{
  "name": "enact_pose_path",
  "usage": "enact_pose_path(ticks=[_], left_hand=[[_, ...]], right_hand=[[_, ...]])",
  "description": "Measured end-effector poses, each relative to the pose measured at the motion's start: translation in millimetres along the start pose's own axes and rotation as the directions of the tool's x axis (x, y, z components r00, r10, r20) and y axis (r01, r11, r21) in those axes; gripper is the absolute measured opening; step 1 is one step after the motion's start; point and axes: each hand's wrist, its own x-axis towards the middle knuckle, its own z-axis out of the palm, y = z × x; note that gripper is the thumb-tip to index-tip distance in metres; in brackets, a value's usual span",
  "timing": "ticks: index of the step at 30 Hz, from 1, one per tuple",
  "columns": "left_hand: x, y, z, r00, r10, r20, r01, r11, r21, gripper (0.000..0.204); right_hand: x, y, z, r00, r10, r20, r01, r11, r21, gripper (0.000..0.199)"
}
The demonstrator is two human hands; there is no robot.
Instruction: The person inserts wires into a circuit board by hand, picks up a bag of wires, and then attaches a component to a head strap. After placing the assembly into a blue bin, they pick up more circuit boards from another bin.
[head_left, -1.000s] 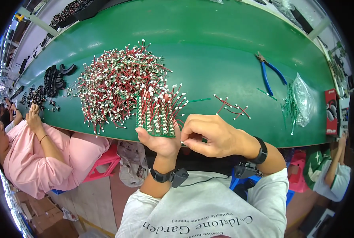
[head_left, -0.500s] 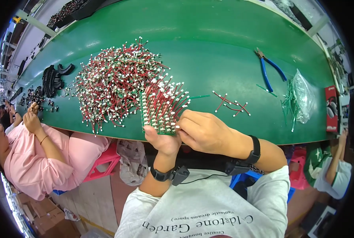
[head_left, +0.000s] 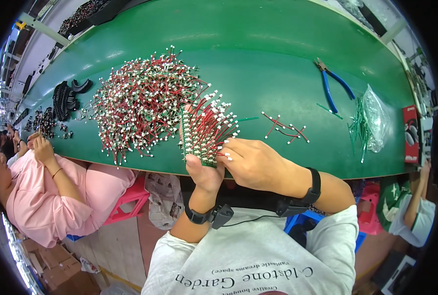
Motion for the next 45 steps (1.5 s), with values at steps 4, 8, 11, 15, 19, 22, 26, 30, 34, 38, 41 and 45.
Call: enact_pose_path(ticks=[4, 8, 11, 15, 19, 22, 26, 30, 34, 38, 41, 45], left_hand=[[0, 2, 2, 1.000, -0.004, 0.015, 0.004, 1.000, -0.017, 0.082], [1, 1, 2, 1.000, 0.019, 0.009, -0.019, 1.000, 0.018, 0.082], [2, 1, -1, 0.999, 0.003, 0.044, -0.003, 1.000, 0.011, 0.084], [6, 7, 13, 0.999, 0.028, -0.040, -0.030, 0.998, -0.054, 0.088], [16, 13, 13, 0.999, 0.041, 0.024, -0.037, 0.986, -0.164, 0.090], [18, 13, 13, 0.999, 0.024, 0.045, -0.017, 0.989, -0.149, 0.091], [16, 17, 15, 0.995, -0.066, 0.080, 0.080, 0.981, -0.176, 0.093], [13, 21, 30, 0.995, -0.100, -0.001, 0.097, 0.967, -0.236, 0.092], [15, 14, 22, 0.994, -0.087, 0.068, 0.105, 0.933, -0.344, 0.091], [15, 17, 23, 0.968, -0.100, 0.231, 0.181, 0.914, -0.363, 0.087], [15, 18, 16, 0.973, -0.133, 0.190, 0.191, 0.924, -0.330, 0.080], [13, 11, 16, 0.941, -0.149, 0.305, 0.259, 0.895, -0.362, 0.082]], right_hand=[[0, 4, 13, 0.992, -0.078, -0.100, 0.075, 0.997, -0.035, 0.012], [-2, 4, 12, 0.997, -0.027, -0.070, 0.027, 1.000, -0.008, 0.020], [1, 2, 4, 0.998, 0.031, -0.048, -0.031, 1.000, 0.004, 0.018], [2, 13, -4, 0.993, -0.046, -0.106, 0.050, 0.998, 0.039, 0.017], [8, 19, -13, 0.959, -0.038, -0.279, 0.060, 0.996, 0.069, 0.018], [8, 24, -15, 0.925, -0.020, -0.379, 0.035, 0.999, 0.032, 0.021], [6, 24, -29, 0.920, 0.123, -0.373, -0.072, 0.986, 0.148, 0.043], [8, 26, -31, 0.924, 0.072, -0.376, -0.023, 0.991, 0.133, 0.053], [3, 40, -33, 0.938, 0.069, -0.339, -0.034, 0.993, 0.109, 0.025], [2, 49, -41, 0.918, 0.077, -0.390, -0.030, 0.992, 0.126, 0.012], [4, 49, -53, 0.913, 0.173, -0.368, -0.097, 0.971, 0.216, 0.016], [-7, 27, -77, 0.939, 0.327, -0.102, -0.280, 0.905, 0.321, 0.029]])
